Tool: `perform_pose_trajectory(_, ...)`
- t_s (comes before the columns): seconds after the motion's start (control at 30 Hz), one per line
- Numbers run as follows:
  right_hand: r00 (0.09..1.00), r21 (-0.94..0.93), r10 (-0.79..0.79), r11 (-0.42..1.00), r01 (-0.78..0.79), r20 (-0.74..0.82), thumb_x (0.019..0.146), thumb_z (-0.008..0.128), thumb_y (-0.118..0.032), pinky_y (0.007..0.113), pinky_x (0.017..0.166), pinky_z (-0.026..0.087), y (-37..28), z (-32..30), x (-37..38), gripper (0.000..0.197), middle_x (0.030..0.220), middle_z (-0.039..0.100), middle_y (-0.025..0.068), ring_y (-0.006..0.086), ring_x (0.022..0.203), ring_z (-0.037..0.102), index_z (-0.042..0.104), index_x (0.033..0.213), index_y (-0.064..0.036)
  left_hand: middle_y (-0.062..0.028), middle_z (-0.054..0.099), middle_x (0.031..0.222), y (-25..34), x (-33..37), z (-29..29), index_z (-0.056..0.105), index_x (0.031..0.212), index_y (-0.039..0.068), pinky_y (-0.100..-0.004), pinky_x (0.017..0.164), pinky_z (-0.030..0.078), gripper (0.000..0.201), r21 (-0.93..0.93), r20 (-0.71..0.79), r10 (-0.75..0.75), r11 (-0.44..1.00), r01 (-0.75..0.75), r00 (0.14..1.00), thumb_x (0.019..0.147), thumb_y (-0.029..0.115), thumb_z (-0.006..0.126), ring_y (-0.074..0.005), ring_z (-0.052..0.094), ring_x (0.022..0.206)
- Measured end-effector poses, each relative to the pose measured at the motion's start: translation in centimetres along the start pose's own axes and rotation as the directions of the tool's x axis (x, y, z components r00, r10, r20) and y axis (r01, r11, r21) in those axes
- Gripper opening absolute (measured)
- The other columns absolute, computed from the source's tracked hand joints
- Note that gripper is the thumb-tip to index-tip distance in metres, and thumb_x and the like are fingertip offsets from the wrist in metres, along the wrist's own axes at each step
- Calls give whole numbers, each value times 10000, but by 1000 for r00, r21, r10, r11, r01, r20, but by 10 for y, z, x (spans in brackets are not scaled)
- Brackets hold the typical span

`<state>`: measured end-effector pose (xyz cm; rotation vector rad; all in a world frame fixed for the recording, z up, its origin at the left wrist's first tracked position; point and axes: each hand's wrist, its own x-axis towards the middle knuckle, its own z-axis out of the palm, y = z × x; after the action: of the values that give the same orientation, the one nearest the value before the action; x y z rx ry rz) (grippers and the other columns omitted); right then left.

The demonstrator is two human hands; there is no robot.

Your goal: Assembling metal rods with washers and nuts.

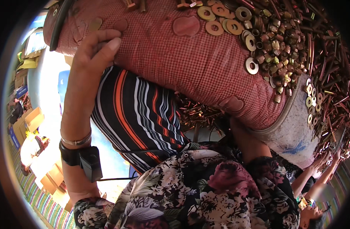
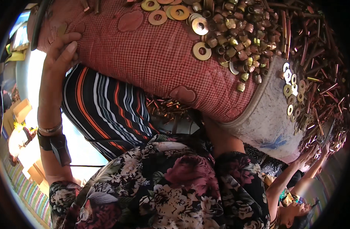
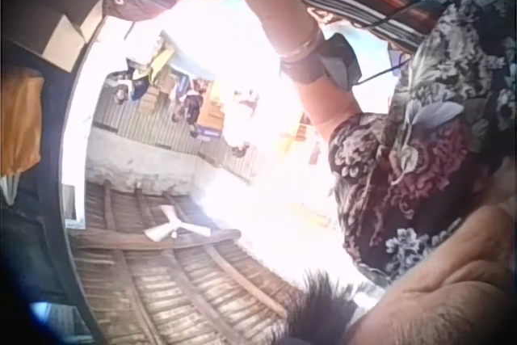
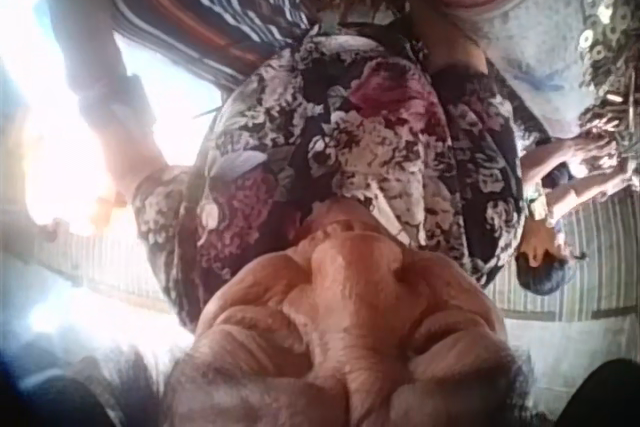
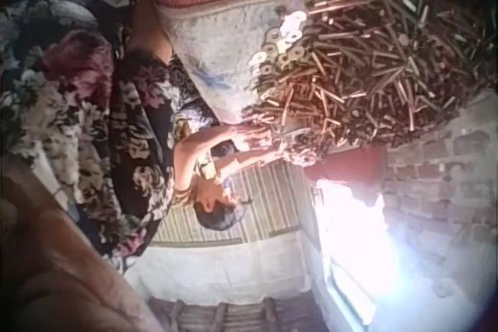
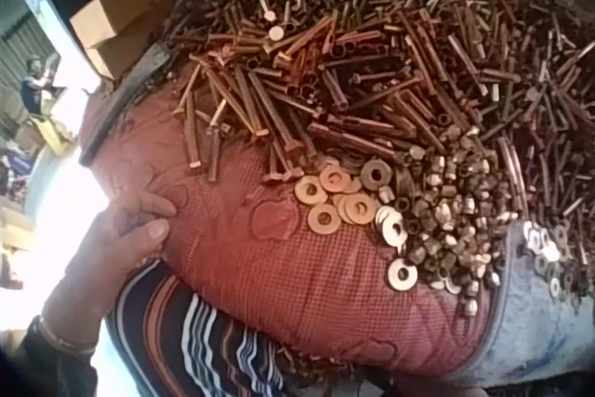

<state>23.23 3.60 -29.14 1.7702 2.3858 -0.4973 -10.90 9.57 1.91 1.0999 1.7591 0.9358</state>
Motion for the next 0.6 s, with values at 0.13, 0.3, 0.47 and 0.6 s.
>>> perform_pose_trajectory(0.13,999,-26,37,999,-36,19,783,445,-94,450,913,381,12,-7,-4,294,1084,531,264,384,1039,513,528,1055,-21,-23,575,895,-2,6,5,579,1064,43,-219,766,393,328,43,-11,11,999,-10,1000,835,277,584,-87,507,816)
perform_pose_trajectory(0.3,999,-15,9,1000,-8,50,782,446,-93,452,916,378,0,-19,-4,291,1089,527,267,385,1045,508,532,1051,-21,-8,557,854,5,-4,-13,583,1057,52,-219,764,383,328,79,-7,0,997,0,1000,830,289,576,-86,494,800)
perform_pose_trajectory(0.47,998,-42,49,998,-47,49,781,446,-92,454,919,374,12,-39,-15,288,1093,523,270,387,1051,504,535,1046,-21,9,518,825,0,4,-1,583,1065,62,-209,761,391,321,55,27,28,998,-30,999,841,290,557,-71,484,782)
perform_pose_trajectory(0.6,997,3,26,1000,-26,77,780,447,-91,456,921,371,-1,-75,-20,286,1097,520,273,388,1055,500,538,1042,-21,20,491,817,2,5,-4,581,1078,78,-197,773,399,307,94,42,43,994,-47,998,858,285,532,-57,477,785)
